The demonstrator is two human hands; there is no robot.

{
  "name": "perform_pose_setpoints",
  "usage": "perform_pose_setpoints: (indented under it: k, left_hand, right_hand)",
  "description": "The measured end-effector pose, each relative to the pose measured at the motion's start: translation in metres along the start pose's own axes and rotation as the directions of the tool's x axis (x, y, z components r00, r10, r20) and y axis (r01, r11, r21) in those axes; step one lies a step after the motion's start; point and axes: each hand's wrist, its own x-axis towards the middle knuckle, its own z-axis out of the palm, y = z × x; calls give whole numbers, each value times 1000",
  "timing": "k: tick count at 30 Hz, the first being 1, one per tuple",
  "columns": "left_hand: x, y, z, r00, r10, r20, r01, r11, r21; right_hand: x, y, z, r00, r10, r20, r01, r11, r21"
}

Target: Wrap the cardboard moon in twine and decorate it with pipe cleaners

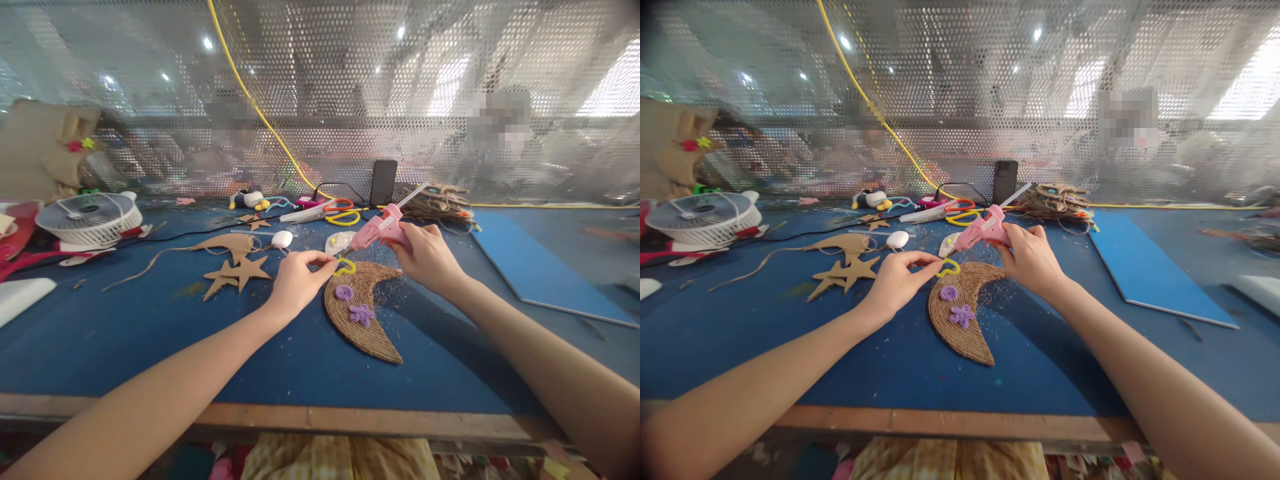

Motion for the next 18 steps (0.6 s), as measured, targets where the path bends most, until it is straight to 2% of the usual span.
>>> perform_pose_setpoints:
  k: [11, 18]
  left_hand:
    - [1, -1, 0, 1000, 5, 5, -5, 1000, 17]
    - [1, -2, 0, 1000, 3, 6, -3, 1000, -3]
  right_hand:
    - [0, 1, 1, 998, -40, -51, 38, 999, -33]
    - [-1, 1, -3, 994, -71, -88, 52, 978, -203]
